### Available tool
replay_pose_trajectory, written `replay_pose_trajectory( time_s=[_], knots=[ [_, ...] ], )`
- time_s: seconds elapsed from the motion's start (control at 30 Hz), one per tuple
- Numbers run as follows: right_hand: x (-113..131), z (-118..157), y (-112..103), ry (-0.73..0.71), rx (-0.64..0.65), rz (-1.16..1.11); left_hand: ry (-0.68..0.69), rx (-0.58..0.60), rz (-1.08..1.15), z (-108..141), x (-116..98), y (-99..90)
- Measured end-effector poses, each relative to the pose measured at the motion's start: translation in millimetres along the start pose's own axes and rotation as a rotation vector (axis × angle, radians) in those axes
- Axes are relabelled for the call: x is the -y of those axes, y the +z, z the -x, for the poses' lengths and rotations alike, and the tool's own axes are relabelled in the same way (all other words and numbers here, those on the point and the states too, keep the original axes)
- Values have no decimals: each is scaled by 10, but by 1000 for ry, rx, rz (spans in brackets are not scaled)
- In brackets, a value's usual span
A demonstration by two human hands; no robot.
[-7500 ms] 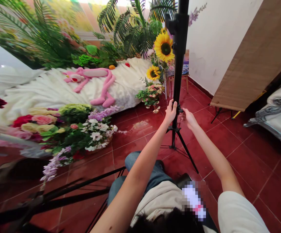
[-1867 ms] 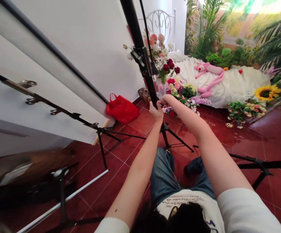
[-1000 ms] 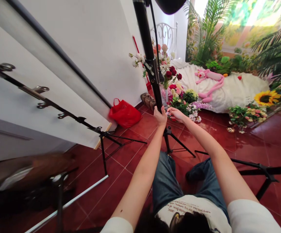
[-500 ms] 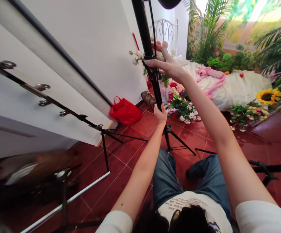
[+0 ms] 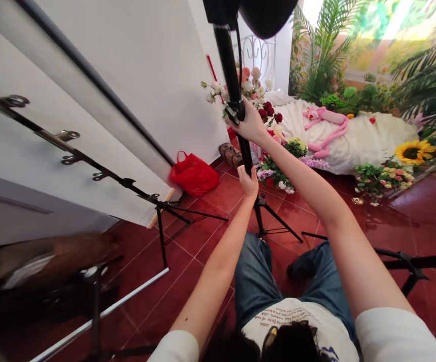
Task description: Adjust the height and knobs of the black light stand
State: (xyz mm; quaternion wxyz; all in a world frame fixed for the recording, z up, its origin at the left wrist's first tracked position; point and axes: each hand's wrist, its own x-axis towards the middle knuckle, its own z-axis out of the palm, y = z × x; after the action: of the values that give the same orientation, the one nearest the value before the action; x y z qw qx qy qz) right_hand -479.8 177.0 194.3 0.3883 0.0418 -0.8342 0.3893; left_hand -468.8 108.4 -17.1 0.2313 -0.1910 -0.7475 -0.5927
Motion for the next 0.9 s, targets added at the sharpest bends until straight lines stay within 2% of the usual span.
replay_pose_trajectory(
  time_s=[0.13, 0.3, 0.37, 0.43, 0.5, 0.73, 0.9],
  knots=[
    [-12, 298, 92, 103, 14, 33, -75, 136, 58, 73, 46, -50],
    [-23, 685, 239, 238, -41, 66, -111, 161, 15, 71, 70, -46],
    [-38, 809, 281, 288, -3, 64, -107, 175, 13, 64, 89, -44],
    [-64, 891, 301, 335, 86, 56, -107, 190, 10, 62, 112, -44],
    [-112, 924, 297, 340, 153, 43, -114, 196, 5, 62, 131, -42],
    [-384, 901, 198, 251, 241, -4, -142, 144, -13, 70, 121, -5],
    [-392, 912, 164, 264, 261, -63, -162, 136, -29, 73, 123, 13]
  ],
)
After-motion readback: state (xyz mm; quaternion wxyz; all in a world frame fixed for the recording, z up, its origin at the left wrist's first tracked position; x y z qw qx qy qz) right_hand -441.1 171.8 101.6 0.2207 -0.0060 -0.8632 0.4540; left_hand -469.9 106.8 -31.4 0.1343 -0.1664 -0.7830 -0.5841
